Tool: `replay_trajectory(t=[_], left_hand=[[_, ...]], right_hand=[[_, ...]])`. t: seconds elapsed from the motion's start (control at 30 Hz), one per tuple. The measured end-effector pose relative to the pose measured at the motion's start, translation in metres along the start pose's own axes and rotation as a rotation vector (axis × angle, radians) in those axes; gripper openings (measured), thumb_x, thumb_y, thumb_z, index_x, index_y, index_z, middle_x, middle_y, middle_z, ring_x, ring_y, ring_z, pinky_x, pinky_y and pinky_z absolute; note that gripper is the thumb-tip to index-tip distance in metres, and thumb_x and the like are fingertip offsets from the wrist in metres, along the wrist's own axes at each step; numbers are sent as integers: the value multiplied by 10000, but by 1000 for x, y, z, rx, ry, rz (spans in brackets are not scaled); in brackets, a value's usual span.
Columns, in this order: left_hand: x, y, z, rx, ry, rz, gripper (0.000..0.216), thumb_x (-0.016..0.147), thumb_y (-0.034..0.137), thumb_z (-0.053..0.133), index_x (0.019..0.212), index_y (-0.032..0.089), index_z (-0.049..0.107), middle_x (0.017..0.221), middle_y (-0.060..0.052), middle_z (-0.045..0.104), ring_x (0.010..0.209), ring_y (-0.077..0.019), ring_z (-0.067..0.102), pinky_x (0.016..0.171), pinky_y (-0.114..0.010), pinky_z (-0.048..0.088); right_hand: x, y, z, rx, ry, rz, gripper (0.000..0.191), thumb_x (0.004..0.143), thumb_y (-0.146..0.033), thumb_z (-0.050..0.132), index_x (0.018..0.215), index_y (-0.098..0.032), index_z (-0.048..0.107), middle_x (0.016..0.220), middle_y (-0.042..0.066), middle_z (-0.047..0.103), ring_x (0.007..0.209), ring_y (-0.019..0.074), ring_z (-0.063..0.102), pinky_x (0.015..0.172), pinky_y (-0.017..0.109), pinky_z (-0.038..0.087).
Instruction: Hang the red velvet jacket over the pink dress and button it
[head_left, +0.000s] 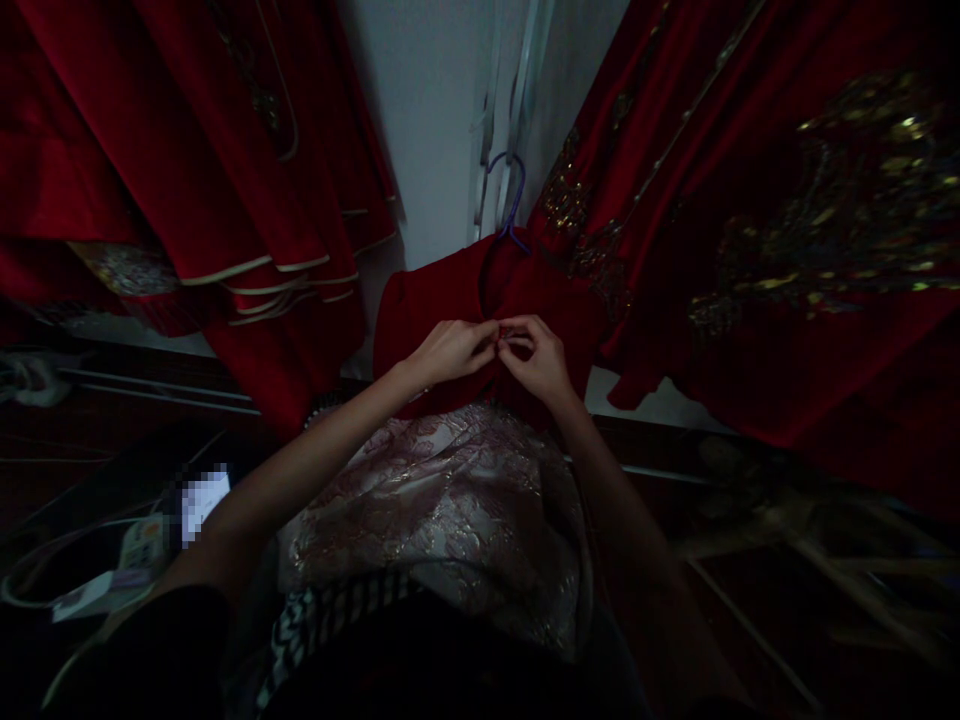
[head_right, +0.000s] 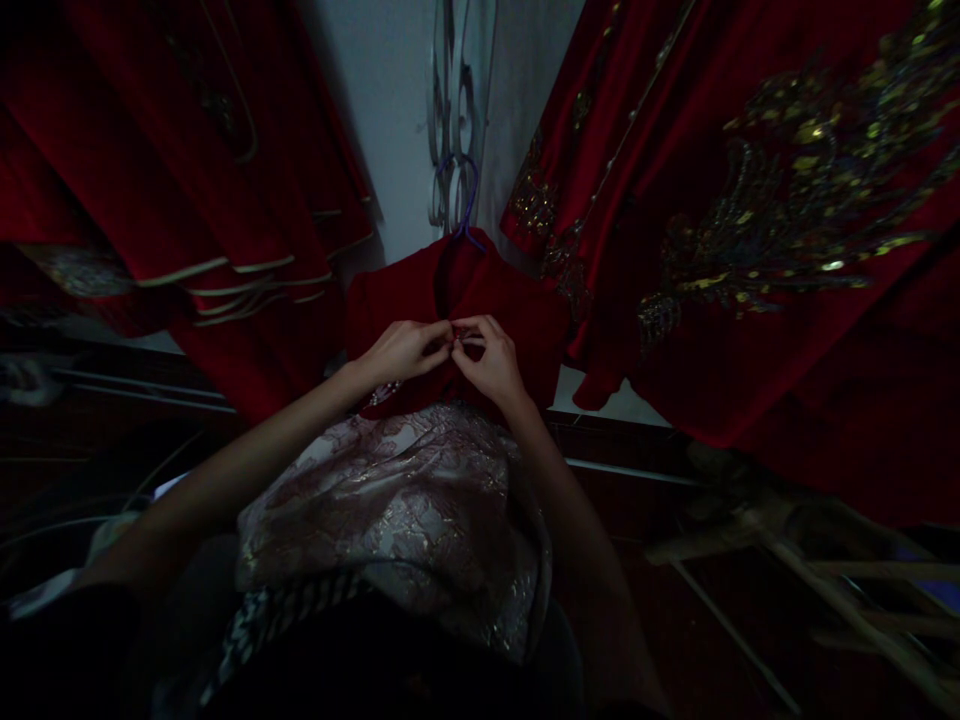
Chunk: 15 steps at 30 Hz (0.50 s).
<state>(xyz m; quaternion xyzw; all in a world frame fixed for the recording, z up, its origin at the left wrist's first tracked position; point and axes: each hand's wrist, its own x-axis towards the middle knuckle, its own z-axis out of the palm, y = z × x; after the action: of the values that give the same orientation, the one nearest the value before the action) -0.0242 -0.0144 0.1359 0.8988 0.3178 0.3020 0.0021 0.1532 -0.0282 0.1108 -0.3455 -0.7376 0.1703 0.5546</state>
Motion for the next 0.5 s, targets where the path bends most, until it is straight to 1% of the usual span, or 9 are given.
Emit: replay_trajectory(t=[0.03, 0.1, 0.17, 0.2, 0.27, 0.3, 0.4, 0.47, 0.5], left_hand=[[-1, 2, 3, -12, 11, -11, 147, 829, 248, 503, 931, 198, 596, 741, -27, 638, 644, -158, 608, 647, -255, 451], [-3, 8, 11, -86, 55, -21, 195, 820, 211, 494, 997, 204, 575, 873, -49, 652, 783, -183, 633, 748, -288, 481], [-6, 13, 23, -214, 118, -25, 294, 781, 143, 495, 1063, 212, 540, 1016, -66, 636, 943, -198, 619, 870, -323, 474], [-7, 15, 30, -289, 164, -42, 345, 760, 114, 496, 1089, 215, 513, 1056, -69, 620, 984, -196, 606, 903, -329, 467], [-8, 17, 47, -454, 288, -125, 389, 746, 87, 495, 1108, 218, 443, 1047, -63, 600, 970, -173, 603, 897, -315, 475], [-8, 17, 56, -545, 361, -184, 377, 755, 85, 488, 1097, 221, 405, 1019, -53, 593, 942, -156, 605, 879, -301, 483], [-4, 18, 84, -855, 567, -365, 259, 821, 94, 407, 1020, 235, 321, 927, -17, 581, 874, -110, 611, 849, -274, 497], [-1, 20, 99, -1046, 654, -463, 191, 858, 111, 352, 990, 239, 300, 890, -7, 575, 830, -97, 615, 823, -275, 512], [0, 22, 105, -1115, 679, -500, 166, 869, 127, 350, 982, 239, 301, 886, -5, 572, 809, -94, 616, 802, -272, 520]], right_hand=[[0, 2, 2, -8, 22, 7, 263, 765, -169, 585, 1022, -221, 570, 1026, 42, 588, 894, 150, 614, 827, 339, 576], [-1, 8, 7, -3, 62, 22, 318, 748, -146, 567, 1052, -225, 515, 1041, 45, 581, 922, 155, 602, 835, 334, 557], [-2, 13, 12, 11, 74, 28, 359, 747, -143, 555, 1087, -230, 479, 1087, 56, 566, 968, 163, 591, 857, 338, 540], [-3, 15, 14, 14, 76, 26, 378, 750, -149, 555, 1108, -236, 468, 1115, 62, 557, 987, 168, 585, 867, 341, 533], [-4, 19, 18, 18, 92, 29, 425, 765, -172, 560, 1167, -252, 448, 1161, 74, 535, 1022, 177, 570, 889, 349, 520], [-6, 21, 19, 23, 103, 39, 453, 778, -190, 558, 1207, -262, 432, 1182, 79, 523, 1037, 180, 564, 902, 353, 514], [-18, 28, 26, 61, 132, 84, 564, 816, -227, 532, 1340, -281, 331, 1258, 101, 471, 1092, 186, 546, 956, 371, 490], [-32, 32, 33, 80, 140, 94, 662, 810, -214, 531, 1402, -277, 241, 1337, 117, 420, 1178, 197, 509, 1016, 392, 453], [-40, 34, 36, 81, 144, 90, 711, 799, -198, 537, 1422, -271, 201, 1385, 125, 384, 1237, 204, 469, 1049, 403, 424]])
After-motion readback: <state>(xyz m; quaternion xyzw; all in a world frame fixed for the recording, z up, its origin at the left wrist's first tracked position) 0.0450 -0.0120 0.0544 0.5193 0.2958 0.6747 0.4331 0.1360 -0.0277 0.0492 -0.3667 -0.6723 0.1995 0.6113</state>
